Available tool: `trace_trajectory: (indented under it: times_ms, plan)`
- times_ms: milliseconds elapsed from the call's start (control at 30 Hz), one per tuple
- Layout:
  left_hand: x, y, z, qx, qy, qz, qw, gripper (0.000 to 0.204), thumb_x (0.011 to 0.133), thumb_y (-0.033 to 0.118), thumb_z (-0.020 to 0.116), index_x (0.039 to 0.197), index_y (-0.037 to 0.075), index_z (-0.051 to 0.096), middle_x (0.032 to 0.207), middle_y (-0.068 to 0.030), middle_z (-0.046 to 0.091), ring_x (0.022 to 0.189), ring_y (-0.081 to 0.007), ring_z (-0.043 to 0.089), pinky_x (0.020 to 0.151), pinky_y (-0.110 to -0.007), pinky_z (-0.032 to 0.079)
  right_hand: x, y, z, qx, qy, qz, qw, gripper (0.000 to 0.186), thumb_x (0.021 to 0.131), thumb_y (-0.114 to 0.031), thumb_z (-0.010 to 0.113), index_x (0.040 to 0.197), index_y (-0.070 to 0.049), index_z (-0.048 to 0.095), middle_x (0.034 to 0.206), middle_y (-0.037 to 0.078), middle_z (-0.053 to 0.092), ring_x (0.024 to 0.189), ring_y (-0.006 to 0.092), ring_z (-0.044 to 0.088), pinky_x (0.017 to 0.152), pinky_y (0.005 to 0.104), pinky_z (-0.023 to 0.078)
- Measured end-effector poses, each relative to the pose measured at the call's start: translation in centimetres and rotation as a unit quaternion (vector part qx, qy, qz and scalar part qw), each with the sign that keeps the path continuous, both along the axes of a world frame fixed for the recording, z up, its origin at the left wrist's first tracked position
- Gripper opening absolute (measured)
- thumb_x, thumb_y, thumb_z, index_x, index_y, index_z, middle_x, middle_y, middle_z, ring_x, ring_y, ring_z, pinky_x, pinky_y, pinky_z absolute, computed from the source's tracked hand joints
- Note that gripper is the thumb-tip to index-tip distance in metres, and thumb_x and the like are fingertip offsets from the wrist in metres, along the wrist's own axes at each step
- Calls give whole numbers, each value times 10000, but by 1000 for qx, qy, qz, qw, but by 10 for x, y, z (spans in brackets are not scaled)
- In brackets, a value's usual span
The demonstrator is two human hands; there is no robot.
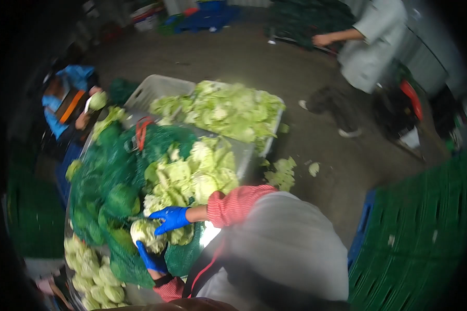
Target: The person takes cabbages from a mesh bag, trims and peels the outer leaves using a small knife and by hand, and places the cleaned cabbages on the table.
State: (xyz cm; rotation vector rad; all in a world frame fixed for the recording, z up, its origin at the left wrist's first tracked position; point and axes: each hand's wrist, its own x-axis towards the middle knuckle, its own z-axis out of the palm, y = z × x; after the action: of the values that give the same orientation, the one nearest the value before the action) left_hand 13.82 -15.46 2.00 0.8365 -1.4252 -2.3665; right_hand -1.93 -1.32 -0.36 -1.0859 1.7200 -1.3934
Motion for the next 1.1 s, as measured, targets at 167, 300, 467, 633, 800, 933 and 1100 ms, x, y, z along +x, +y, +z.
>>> trace_trajectory:
  times_ms: [167,300,467,633,800,933,1100]
  plan:
    - [-7,-5,-9,-176,10,-92,980,738,782,290,601,1370,21,244,1351,-151,330,1214,-277,367,1005,-398,309,-22,33,13,13,-39,-18,999,670,792,-591,508,1226,-82,476,998,185,600,934,309,575,810,374,440]
    - [0,-23,-28,-427,-30,-118,896,811,670,79,680,1364,19,264,1358,-134,324,1224,-252,340,1044,-376,246,-14,1,-35,152,141,-23,978,529,889,-463,411,1264,-93,460,1278,109,481,1138,277,483,959,350,384]
    - [-48,-1,-52,-503,-99,-76,855,972,588,262,809,1346,10,255,1281,-173,397,1179,-278,400,1007,-374,321,-5,22,-60,134,27,-76,988,226,848,-253,434,916,-93,579,866,150,627,747,301,621,627,424,489]
    - [-51,-6,-67,-487,-163,-21,858,1017,541,382,802,1326,10,273,1266,-213,381,1163,-318,403,970,-388,359,-13,21,-51,200,248,-57,946,269,892,-311,386,972,-98,530,962,152,602,810,344,590,696,433,471]
    - [-47,-15,-67,-441,-213,-21,872,1030,532,436,786,1323,7,288,1276,-228,388,1179,-326,408,974,-382,368,-1,10,-7,165,348,-29,923,186,877,-238,396,959,-99,489,831,162,589,715,345,602,612,447,482]
    - [-60,-10,-64,-463,-256,-17,848,936,574,358,814,1286,-10,332,1217,-194,456,1116,-280,472,947,-349,391,-7,6,-25,216,397,-18,892,173,865,-202,397,959,-85,482,790,160,579,680,344,604,578,447,485]
    - [-61,2,-51,-478,-276,-1,834,923,581,371,801,1281,-16,341,1206,-215,454,1126,-291,459,949,-353,389,-28,-16,-49,209,378,-59,900,164,865,-199,404,929,-77,493,793,173,595,670,355,599,577,446,482]
